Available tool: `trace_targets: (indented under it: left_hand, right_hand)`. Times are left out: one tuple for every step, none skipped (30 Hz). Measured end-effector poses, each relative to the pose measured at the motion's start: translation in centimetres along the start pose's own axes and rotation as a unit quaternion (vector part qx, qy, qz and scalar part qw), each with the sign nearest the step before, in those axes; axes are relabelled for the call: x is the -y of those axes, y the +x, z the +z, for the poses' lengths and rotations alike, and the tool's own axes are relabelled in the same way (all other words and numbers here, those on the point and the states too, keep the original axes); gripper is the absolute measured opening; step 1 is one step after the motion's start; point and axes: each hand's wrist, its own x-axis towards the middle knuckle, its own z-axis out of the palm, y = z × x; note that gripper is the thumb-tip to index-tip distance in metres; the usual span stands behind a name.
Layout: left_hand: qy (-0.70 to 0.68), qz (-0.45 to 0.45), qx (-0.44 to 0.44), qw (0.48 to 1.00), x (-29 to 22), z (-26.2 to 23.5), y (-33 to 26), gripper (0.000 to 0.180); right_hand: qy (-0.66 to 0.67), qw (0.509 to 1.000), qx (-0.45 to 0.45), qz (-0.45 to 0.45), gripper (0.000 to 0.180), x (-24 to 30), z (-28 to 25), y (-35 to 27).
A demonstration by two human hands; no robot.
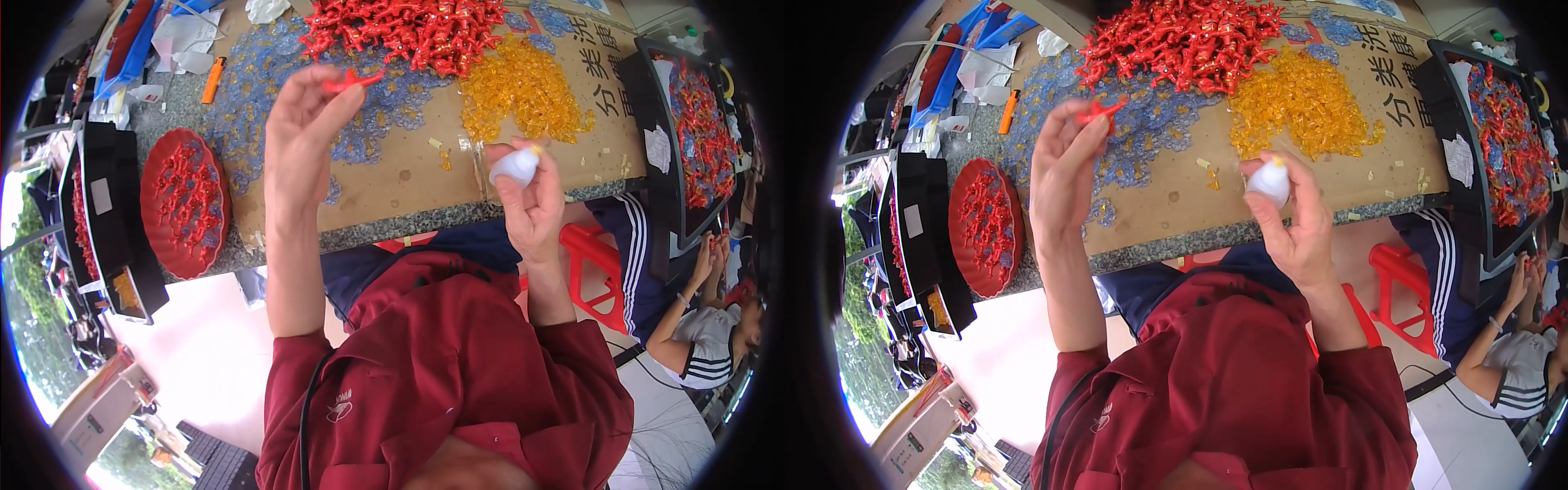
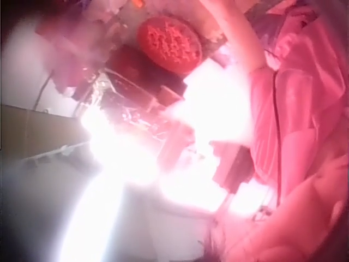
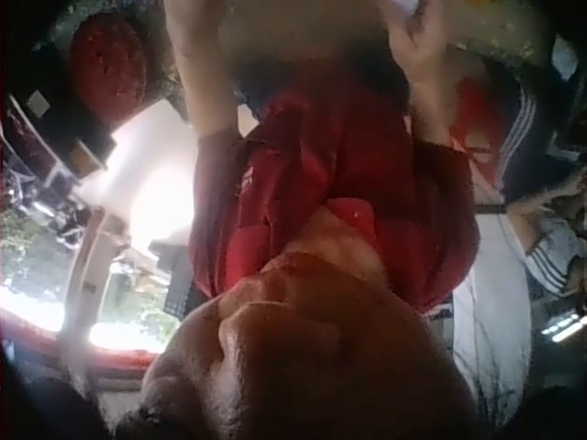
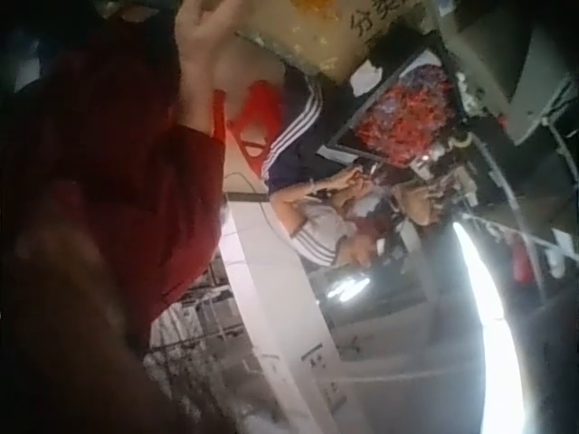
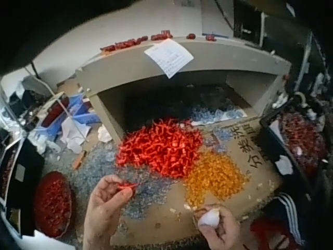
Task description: The person assembles toy figures by applying glue from a bottle onto plastic pieces, attaching small plastic parts to them by hand, and placing the assembled figures into a tray.
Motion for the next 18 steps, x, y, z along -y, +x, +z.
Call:
trace_targets:
  left_hand:
    - [-0.119, -0.063, 0.021, 0.991, 0.3, -0.6, -1.3, 0.03]
    - [-0.238, -0.125, 0.042, 0.962, 0.5, -1.0, -2.5, 0.029]
    - [-0.241, -0.128, 0.039, 0.961, 0.3, -0.9, -3.7, 0.029]
    - [-0.259, -0.162, 0.025, 0.952, 0.3, -0.6, -5.0, 0.028]
    - [-0.276, -0.197, 0.011, 0.941, 0.3, -0.4, -6.0, 0.028]
    - [-0.279, -0.199, 0.006, 0.939, 0.8, -0.5, -7.1, 0.028]
    - [-0.286, -0.193, -0.002, 0.938, 1.5, -0.7, -8.1, 0.029]
    - [-0.294, -0.187, -0.01, 0.937, 2.3, -0.8, -9.1, 0.029]
    - [-0.296, -0.145, -0.037, 0.943, 2.9, -0.5, -10.0, 0.025]
    - [-0.299, -0.148, -0.039, 0.942, 3.4, -0.7, -10.6, 0.025]
    - [-0.304, -0.155, -0.04, 0.939, 3.7, -0.9, -11.1, 0.023]
    - [-0.308, -0.162, -0.04, 0.937, 3.9, -1.0, -11.4, 0.02]
    - [-0.31, -0.163, -0.043, 0.936, 3.9, -0.9, -11.7, 0.02]
    - [-0.318, -0.175, -0.055, 0.93, 3.7, -0.8, -11.8, 0.018]
    - [-0.327, -0.186, -0.067, 0.924, 3.7, -0.6, -12.0, 0.017]
    - [-0.328, -0.187, -0.069, 0.924, 3.8, -0.6, -12.1, 0.017]
    - [-0.329, -0.185, -0.072, 0.923, 4.0, -0.7, -12.3, 0.017]
    - [-0.33, -0.184, -0.075, 0.923, 4.2, -0.7, -12.4, 0.017]
  right_hand:
    - [0.029, 0.999, 0.013, 0.036, 0.038, 0.9, 0.3, 0.0]
    - [0.057, 0.995, 0.024, 0.073, 0.039, 1.4, 0.6, -0.2]
    - [0.05, 0.997, 0.022, 0.047, 0.04, 1.4, 0.9, -0.2]
    - [0.049, 0.997, 0.027, 0.051, 0.04, 1.8, 1.0, -0.2]
    - [0.012, 0.995, 0.08, 0.063, 0.039, 2.5, 0.9, 0.0]
    - [-0.024, 0.988, 0.132, 0.076, 0.039, 2.8, 1.0, 0.1]
    - [-0.004, 0.99, 0.113, 0.085, 0.036, 3.0, 1.5, -0.1]
    - [-0.005, 0.989, 0.117, 0.088, 0.036, 3.1, 1.8, -0.2]
    - [-0.007, 0.987, 0.124, 0.103, 0.034, 3.3, 2.1, -0.3]
    - [-0.01, 0.985, 0.128, 0.119, 0.033, 3.5, 2.1, -0.6]
    - [-0.008, 0.988, 0.131, 0.086, 0.032, 3.2, 2.2, -0.6]
    - [-0.01, 0.987, 0.133, 0.089, 0.032, 3.2, 2.1, -0.6]
    - [-0.036, 0.986, 0.15, 0.056, 0.032, 3.3, 2.0, -0.4]
    - [-0.063, 0.984, 0.166, 0.023, 0.032, 3.4, 2.0, -0.4]
    - [-0.063, 0.983, 0.169, 0.024, 0.032, 3.7, 2.1, -0.5]
    - [-0.06, 0.984, 0.162, 0.045, 0.032, 4.1, 2.3, -0.7]
    - [-0.057, 0.984, 0.154, 0.065, 0.032, 4.3, 2.4, -0.8]
    - [-0.057, 0.984, 0.155, 0.065, 0.032, 4.2, 2.4, -0.9]
